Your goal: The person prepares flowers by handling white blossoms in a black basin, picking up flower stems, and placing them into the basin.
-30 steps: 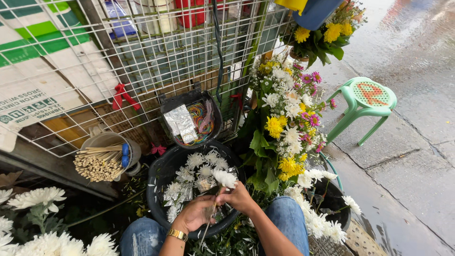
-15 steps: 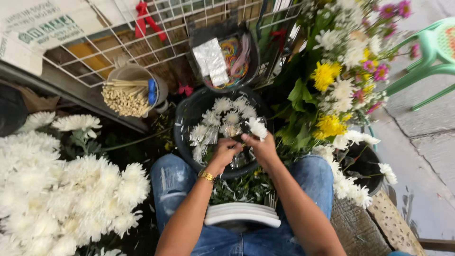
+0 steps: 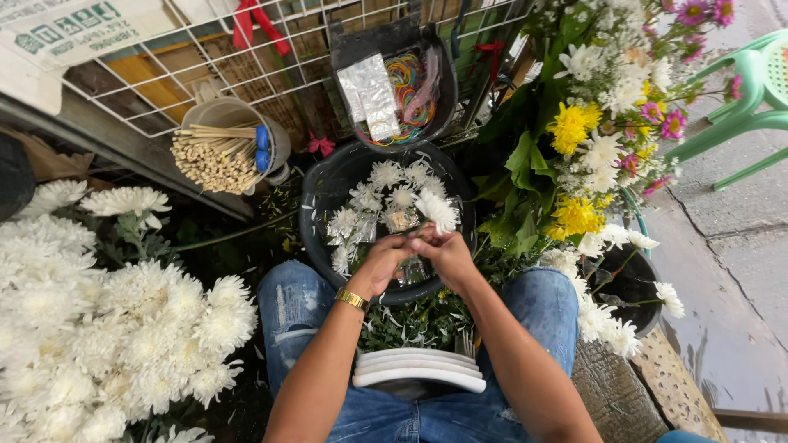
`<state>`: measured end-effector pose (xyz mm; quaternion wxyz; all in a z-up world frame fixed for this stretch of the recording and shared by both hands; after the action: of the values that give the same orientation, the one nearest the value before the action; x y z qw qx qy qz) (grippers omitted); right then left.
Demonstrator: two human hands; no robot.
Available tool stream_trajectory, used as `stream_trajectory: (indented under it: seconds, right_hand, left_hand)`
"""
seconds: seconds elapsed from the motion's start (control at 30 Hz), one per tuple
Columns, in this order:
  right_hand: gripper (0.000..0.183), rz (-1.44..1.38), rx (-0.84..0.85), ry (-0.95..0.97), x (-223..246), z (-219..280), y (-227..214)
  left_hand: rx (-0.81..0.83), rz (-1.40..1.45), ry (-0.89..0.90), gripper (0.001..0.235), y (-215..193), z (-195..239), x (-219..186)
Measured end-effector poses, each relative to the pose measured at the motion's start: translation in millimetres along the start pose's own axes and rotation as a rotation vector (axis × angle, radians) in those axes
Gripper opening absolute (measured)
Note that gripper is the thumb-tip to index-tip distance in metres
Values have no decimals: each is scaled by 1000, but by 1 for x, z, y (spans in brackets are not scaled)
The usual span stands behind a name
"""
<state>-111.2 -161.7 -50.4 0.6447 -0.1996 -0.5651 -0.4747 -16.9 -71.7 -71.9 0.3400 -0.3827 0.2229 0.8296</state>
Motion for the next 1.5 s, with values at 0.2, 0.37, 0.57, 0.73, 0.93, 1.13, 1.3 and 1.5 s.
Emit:
stream_trajectory:
  seconds: [0.2,0.37,0.57,0.73,0.93,1.13,1.3,1.5]
  right_hand:
    - [28,272,-101,-275,19,-2,-28]
    - [29,445,-177,-581,156,84,-128]
    - [27,692,-834,-670,246,207,-276]
    - [5,727,-1068,-712,180,187,-382]
    - [17,827,-1471,-197,55,158,-490]
    - [68,1041,-895,601,13,147,-474]
    - [47,1241,-765,440,44,134,-419]
    - [31,1038,-485,-214,144,73,-197]
  left_hand:
    - [-44,-233,476,19,-1,-1,-30]
    - [-253,-288,670,28,-35,18,-59]
    - [-336,-153,295,28,-52,14,-58]
    - [-311,-195,257,28,-41,12,-52]
    - [-348,-187,142,29,-47,13,-41]
    - [-78,0,150,43,-39,23,-56]
    - [-390,-825,167,39,-77,-2,-32]
    - [-340,-93,129,37,-80,28,-80]
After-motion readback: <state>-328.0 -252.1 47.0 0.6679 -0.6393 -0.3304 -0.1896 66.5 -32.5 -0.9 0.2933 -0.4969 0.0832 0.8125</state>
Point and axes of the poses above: each hand's wrist, its own z-axis away from the middle knuckle, its own y-axis out of the palm, x = y × z, the point moved 7 cm from there along -z, towards the middle knuckle, and after that the axes turned 9 degrees about -x, right-handed, at the moved point
